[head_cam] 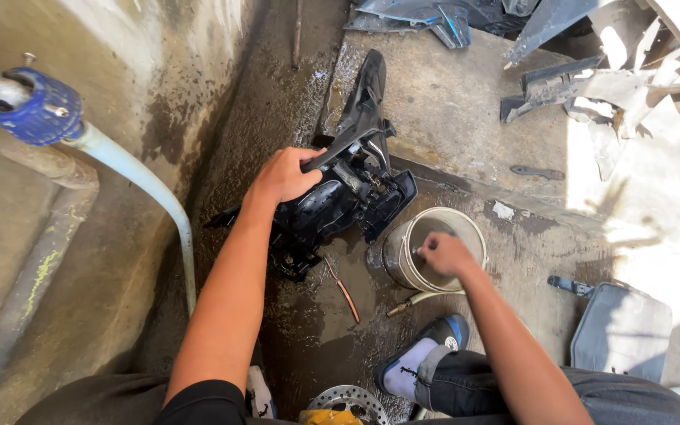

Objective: Cleaning a black plastic motorcycle part using a brush and a bucket of water

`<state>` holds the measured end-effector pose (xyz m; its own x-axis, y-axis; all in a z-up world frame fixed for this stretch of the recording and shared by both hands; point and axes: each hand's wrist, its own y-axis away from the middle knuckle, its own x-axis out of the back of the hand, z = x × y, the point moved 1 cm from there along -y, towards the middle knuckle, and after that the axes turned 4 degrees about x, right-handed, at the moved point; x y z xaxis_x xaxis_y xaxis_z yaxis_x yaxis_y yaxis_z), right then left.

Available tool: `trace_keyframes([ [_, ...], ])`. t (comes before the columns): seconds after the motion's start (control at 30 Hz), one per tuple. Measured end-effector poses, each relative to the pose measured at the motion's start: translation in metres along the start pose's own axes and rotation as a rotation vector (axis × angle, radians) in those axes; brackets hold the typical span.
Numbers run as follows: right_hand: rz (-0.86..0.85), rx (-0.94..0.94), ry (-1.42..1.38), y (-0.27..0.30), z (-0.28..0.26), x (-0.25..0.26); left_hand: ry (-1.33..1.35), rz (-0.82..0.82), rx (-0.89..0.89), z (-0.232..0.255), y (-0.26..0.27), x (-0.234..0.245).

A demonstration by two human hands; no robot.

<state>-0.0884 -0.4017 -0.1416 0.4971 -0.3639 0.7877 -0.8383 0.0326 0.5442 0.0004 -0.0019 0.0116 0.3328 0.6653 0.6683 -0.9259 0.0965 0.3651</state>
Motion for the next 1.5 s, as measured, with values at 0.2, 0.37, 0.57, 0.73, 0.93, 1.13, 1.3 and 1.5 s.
trace_keyframes([
  [0.2,-0.01,-0.008,0.148,0.02,-0.032,0.049,0.018,-0.01,-0.013,-0.004,-0.002,0.001],
  [0.37,0.132,0.15,0.0,0.076,-0.125,0.12,0.029,-0.003,-0.018,-0.008,-0.007,-0.002],
  [0.57,0.613,0.604,-0.285,0.045,-0.186,0.03,-0.002,0.003,-0.01,-0.002,-0.006,-0.005],
  [0.73,0.93,0.691,-0.324,0.025,-0.213,-0.009,-0.016,-0.01,-0.007,-0.003,-0.01,-0.006],
  [0.93,0.955,0.447,-0.461,0.018,-0.188,-0.038,0.015,-0.005,-0.022,-0.003,-0.011,-0.006],
  [1.13,0.922,0.512,-0.506,0.014,-0.221,-0.028,0.002,0.005,-0.036,-0.008,-0.021,-0.011],
  [1.3,0.976,0.438,-0.557,0.031,-0.214,-0.029,0.015,0.014,-0.027,-0.009,-0.014,-0.008],
  [1.5,1.08,0.51,-0.39,0.055,-0.213,-0.031,0.008,0.015,-0.026,-0.005,-0.015,-0.009],
])
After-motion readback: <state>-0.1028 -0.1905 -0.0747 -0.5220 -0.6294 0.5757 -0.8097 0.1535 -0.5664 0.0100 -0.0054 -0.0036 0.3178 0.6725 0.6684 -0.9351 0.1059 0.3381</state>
